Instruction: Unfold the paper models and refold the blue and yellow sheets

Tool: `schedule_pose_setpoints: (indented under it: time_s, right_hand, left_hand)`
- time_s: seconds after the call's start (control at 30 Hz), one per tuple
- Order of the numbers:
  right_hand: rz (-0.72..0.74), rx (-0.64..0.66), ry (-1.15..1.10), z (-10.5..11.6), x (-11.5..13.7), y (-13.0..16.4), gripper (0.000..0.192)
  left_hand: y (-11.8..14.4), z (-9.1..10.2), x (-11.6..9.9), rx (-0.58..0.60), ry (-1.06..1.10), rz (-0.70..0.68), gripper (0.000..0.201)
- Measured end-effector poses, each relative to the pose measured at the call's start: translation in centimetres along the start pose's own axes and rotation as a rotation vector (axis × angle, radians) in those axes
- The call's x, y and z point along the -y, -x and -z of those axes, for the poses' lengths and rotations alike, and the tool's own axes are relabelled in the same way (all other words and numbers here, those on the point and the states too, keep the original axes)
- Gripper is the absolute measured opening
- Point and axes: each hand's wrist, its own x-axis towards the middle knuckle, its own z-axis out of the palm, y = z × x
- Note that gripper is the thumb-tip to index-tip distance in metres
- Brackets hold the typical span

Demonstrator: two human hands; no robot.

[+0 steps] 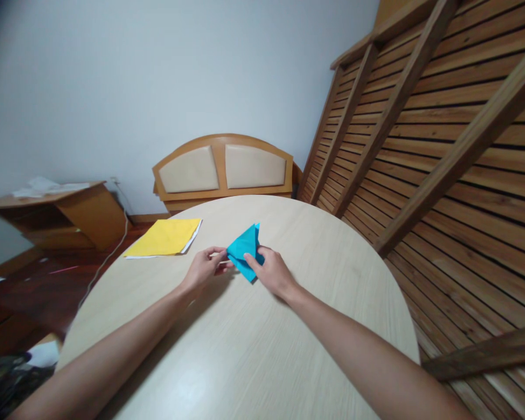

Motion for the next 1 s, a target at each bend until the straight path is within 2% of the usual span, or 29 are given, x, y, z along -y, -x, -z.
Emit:
schedule_pose_setpoints:
  time_s: [0.27,0.47,0.63,0.87,1.0]
  right_hand:
    - [0.029,0.078,-0.099,0.4,-0.4,-0.4,0.033]
    - [0.024,0.112,-0.117,0.9,-0.3,-0.4,0.032]
    - [0.086,0.151,-0.178,1.3,0.4,-0.2,0.033]
    - [0.114,0.188,-0.182,2.1,1.3,0.5,0.030]
    - [0.113,0.211,-0.229,1.9,1.7,0.8,0.029]
  left_hand:
    - [0.2,0.3,0.3,0.124,0.063,0.081,0.025]
    - [0.1,0.3,0.2,0.088,0.125,0.099,0.019]
    - [0.1,0.1,0.1,0.076,0.147,0.066,0.019]
    - [0.0,0.2,0.8,0.109,0.089,-0.035,0.039]
    - [0.0,0.3,0.8,0.154,0.053,-0.066,0.046]
